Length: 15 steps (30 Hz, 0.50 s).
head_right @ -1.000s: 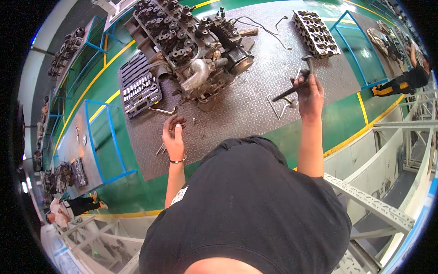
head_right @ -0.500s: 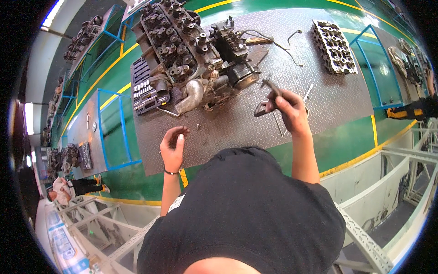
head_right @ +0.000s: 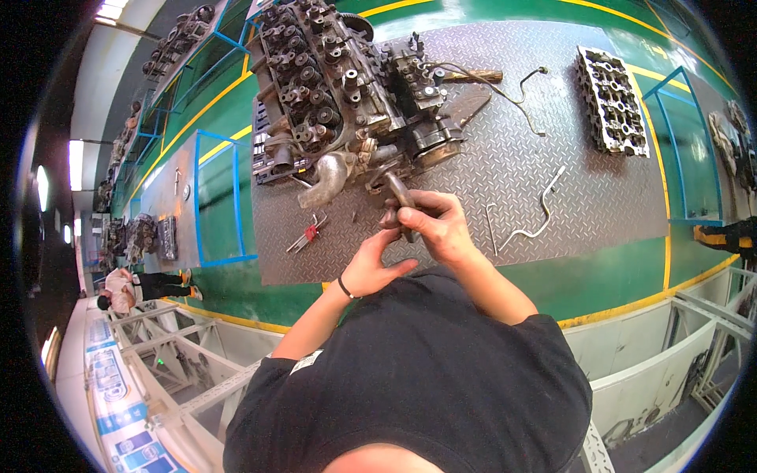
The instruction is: Disassembling a cylinder head by removing injectors and then retrieving an intake manifold from a storage rack.
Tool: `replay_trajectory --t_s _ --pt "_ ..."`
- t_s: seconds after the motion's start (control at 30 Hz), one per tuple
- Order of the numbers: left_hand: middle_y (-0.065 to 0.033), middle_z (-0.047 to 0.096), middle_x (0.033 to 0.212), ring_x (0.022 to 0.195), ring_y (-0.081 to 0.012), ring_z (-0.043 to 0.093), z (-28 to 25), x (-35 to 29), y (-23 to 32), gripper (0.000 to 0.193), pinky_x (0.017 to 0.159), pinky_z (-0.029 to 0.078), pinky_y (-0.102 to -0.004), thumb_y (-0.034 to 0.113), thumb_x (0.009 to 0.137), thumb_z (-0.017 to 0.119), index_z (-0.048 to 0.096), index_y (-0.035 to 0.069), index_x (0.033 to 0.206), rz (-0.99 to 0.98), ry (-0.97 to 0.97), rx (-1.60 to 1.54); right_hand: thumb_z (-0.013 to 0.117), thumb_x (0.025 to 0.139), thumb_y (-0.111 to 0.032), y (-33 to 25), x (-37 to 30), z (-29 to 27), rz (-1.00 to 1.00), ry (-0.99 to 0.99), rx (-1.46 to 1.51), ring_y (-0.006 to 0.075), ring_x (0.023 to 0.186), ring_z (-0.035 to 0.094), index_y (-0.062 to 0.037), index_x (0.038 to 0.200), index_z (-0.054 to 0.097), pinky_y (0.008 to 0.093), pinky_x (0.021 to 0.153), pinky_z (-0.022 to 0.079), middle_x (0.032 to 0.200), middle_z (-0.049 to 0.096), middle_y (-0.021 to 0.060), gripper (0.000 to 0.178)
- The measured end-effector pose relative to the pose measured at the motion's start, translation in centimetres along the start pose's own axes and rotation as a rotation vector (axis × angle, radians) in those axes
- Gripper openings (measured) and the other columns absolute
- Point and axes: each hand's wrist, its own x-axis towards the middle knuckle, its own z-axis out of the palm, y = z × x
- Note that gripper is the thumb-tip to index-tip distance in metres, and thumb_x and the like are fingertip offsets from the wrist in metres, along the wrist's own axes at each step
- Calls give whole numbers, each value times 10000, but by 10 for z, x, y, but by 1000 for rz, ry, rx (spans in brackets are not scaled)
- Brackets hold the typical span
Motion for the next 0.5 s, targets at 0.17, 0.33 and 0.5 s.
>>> replay_trajectory --t_s 0.17,0.33,0.5 --pt "-189 689 1078 998 -323 688 13 7 11 289 854 536 -376 66 865 699 640 -18 1136 40 216 30 730 896 -279 -9 -3 4 -45 -15 64 311 912 694 93 1149 614 410 788 593 979 684 187 464" --pt "-169 714 945 875 -299 718 4 18 24 268 771 555 -356 65 882 686 637 -21 1131 110 216 21 641 963 -321 -24 -7 -1 -241 -137 -70 325 1074 654 83 1300 518 439 924 539 1153 644 208 540" --pt "-158 684 1003 889 -278 712 -42 18 54 253 802 581 -371 122 991 577 555 -53 1172 -11 216 -573 640 946 -229 -50 -31 -29 -374 -81 -807 306 1184 590 8 1281 580 401 1004 459 1231 620 177 414"
